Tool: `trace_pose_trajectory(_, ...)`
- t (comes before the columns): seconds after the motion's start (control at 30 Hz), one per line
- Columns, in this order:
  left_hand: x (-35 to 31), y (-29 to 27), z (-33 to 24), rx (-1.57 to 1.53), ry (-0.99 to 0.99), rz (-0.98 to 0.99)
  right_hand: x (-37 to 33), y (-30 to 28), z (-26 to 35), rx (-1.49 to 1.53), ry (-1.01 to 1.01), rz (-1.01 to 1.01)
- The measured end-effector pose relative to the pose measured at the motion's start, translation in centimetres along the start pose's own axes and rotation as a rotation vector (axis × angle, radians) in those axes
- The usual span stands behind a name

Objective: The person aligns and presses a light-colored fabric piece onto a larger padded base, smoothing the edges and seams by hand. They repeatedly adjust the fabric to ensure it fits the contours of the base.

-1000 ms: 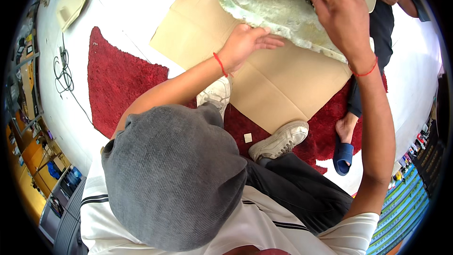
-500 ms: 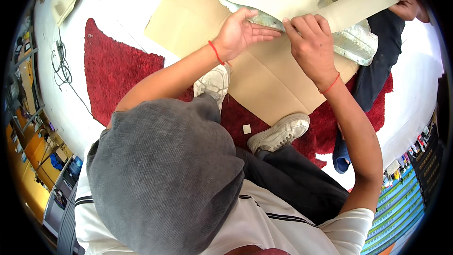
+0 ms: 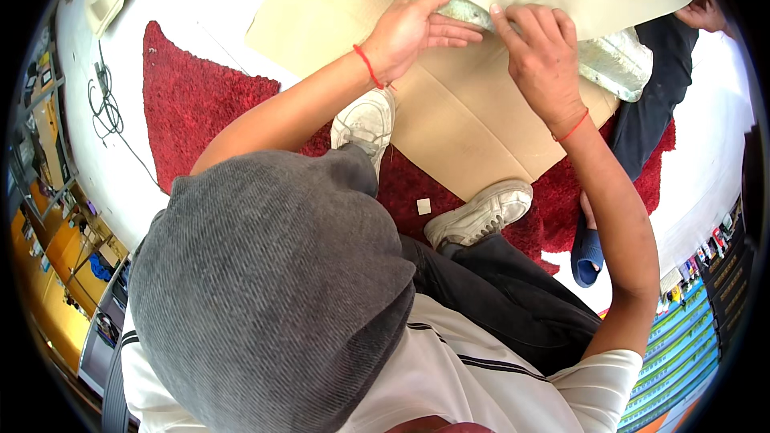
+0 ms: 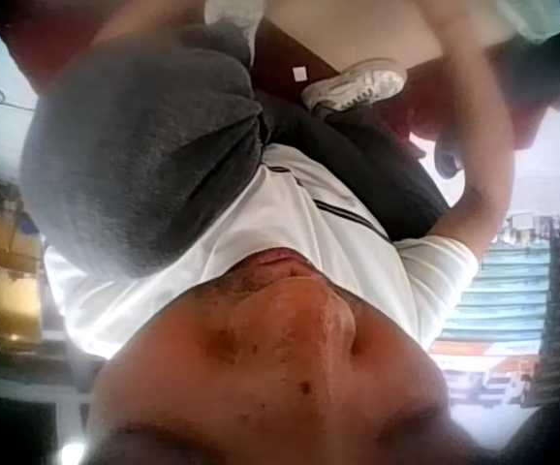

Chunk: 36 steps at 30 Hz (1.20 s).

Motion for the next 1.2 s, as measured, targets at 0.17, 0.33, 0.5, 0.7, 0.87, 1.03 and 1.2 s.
trace_pose_trajectory(0.17,-0.6,2.2,-4.0,0.144,0.101,-0.018,1.0,-1.6,-1.7,-0.082,0.039,-0.062)
trace_pose_trajectory(0.33,-0.3,3.2,-6.2,0.235,0.185,0.002,2.3,-2.9,-3.8,-0.074,-0.024,-0.130)
trace_pose_trajectory(0.5,0.2,2.5,-4.5,0.230,0.131,0.004,4.7,-5.8,-5.6,0.082,0.141,-0.043)
trace_pose_trajectory(0.7,0.2,-1.0,0.9,0.190,-0.055,-0.079,9.8,-10.3,-7.0,0.204,0.120,0.072)
trace_pose_trajectory(0.87,1.2,-3.3,1.1,0.262,-0.382,-0.091,7.1,-5.8,-4.9,0.034,0.067,0.236)
trace_pose_trajectory(1.03,0.3,-1.9,-3.6,0.185,-0.219,0.016,5.0,-4.7,-1.3,-0.051,0.068,0.214)
trace_pose_trajectory(1.2,1.4,-3.2,-5.2,-0.171,-0.221,0.086,5.0,-4.9,-1.6,0.032,0.134,0.162)
Point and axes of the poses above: each hand's wrist, its own x-axis towards the middle knuckle, its own y-axis out of the palm, z = x × y, the point moved 2 cm from there along x, towards the middle knuckle, and after that the axes turned 6 degrees about -y, right-handed, at the moved point
